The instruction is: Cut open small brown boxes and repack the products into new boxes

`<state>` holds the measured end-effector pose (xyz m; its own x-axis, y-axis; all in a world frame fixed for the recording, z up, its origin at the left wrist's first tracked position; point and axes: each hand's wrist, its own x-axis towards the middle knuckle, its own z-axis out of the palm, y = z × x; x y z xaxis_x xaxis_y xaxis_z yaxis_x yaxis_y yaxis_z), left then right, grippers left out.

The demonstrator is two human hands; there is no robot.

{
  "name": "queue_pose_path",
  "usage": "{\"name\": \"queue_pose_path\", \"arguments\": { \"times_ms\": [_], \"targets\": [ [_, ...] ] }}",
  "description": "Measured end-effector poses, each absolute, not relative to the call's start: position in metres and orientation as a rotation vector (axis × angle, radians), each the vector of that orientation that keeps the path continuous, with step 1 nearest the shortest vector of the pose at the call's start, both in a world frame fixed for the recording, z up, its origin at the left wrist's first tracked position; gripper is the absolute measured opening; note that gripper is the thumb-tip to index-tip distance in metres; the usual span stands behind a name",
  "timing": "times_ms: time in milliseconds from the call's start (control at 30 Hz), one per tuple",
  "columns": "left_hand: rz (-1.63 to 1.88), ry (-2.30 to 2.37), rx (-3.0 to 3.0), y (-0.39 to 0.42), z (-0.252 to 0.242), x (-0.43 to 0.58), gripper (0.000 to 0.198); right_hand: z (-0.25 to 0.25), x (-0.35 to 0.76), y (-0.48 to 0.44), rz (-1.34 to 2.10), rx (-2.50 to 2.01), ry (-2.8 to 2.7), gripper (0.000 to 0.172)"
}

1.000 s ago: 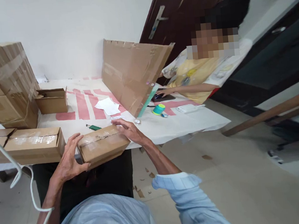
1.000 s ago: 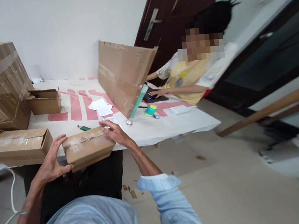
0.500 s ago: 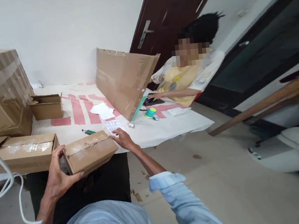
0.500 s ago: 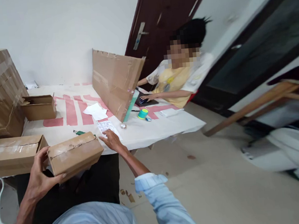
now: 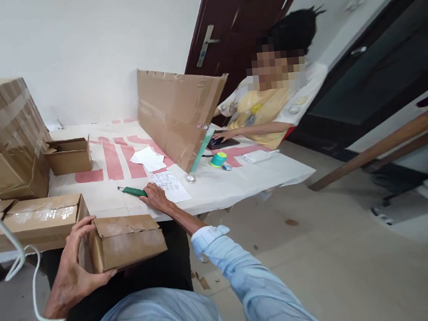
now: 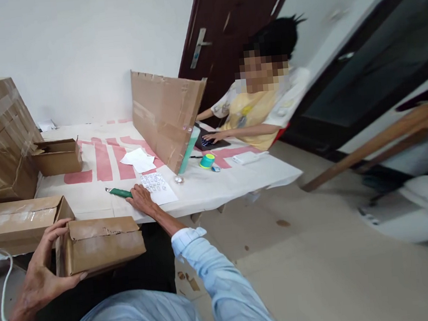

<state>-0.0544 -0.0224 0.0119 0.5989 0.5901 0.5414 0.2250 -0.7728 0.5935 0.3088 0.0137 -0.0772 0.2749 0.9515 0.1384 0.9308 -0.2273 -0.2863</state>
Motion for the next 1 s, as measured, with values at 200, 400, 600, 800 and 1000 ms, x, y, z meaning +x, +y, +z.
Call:
{"name": "queue_pose_path", "arguments": {
  "times_ms": [200,400,600,800,1000],
  "targets": [
    [1.234,0.560,2.208,-0.012,0.023,-0.030,0.078,-0.060,0.325,0.002,0.072,-2.195,-1.599,0.020],
    [1.256,0.647,2.169,0.016,0.005,0.005,0.077,-0.001,0.343,-0.042,0.175,-1.663,-1.247,0.039],
    [1.203,0.738,2.169,0.023,-0.019,0.009,0.067,0.070,0.305,-0.085,0.336,-1.511,-1.614,0.039],
    [1.155,0.788,2.178,0.023,-0.024,0.006,0.070,0.101,0.282,-0.078,0.358,-1.481,-1.859,0.039],
    [1.185,0.724,2.177,0.023,-0.025,0.007,0.071,0.114,0.272,-0.062,0.351,-1.462,-1.976,0.040]
  ]
}}
